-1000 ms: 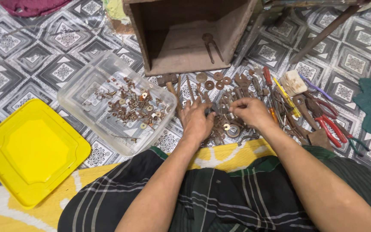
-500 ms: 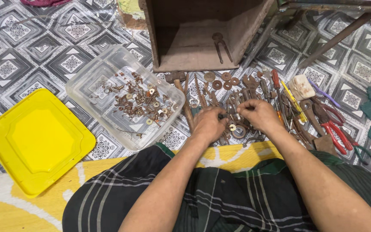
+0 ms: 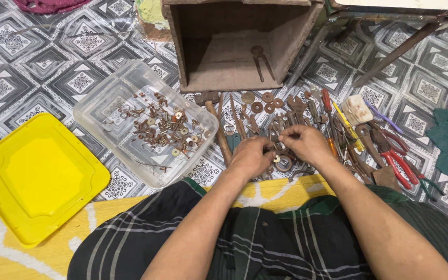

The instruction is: The person sits on a patterned rug and sorts small metal hardware parts, including washers and nuts, from a clear plastic container onto the floor. They repeatedly scoop and spread the parts with both hands.

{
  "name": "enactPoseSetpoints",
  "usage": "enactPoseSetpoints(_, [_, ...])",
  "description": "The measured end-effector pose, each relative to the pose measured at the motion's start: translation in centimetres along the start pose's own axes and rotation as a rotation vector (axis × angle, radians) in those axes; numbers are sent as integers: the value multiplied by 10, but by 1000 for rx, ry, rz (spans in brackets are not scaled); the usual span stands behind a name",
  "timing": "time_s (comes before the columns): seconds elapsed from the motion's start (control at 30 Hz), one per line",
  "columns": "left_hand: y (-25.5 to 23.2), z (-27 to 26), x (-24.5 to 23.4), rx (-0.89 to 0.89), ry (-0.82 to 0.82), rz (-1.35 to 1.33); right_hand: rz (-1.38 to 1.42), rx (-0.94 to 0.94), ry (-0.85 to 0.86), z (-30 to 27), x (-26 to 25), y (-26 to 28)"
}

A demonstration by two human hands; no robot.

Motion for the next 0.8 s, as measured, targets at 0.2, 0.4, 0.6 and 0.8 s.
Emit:
enactPoseSetpoints(0.2, [14,23,-80,-27,-114,-30,-6,16,14,-2,1,4])
enactPoseSetpoints(0.4, [99,23,-231,28,-443,195,-72,7,50,-6,-1,3])
enactPoseSetpoints(0.6, [200,-25,-205,-365,74,472,-187,-121,58,0,3,2])
enactPoseSetpoints(0.8, [203,-21,-162,-336,266,909,-234,-68,76,-2,0,0])
Point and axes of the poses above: each hand's wrist, its own z-axis towards the middle knuckle, its own x-axis out of the palm, y = z × x, the point moved 7 cm from there along z, towards the middle knuckle, and after that the axes turned 4 degrees about -y, right-handed, at the moved point
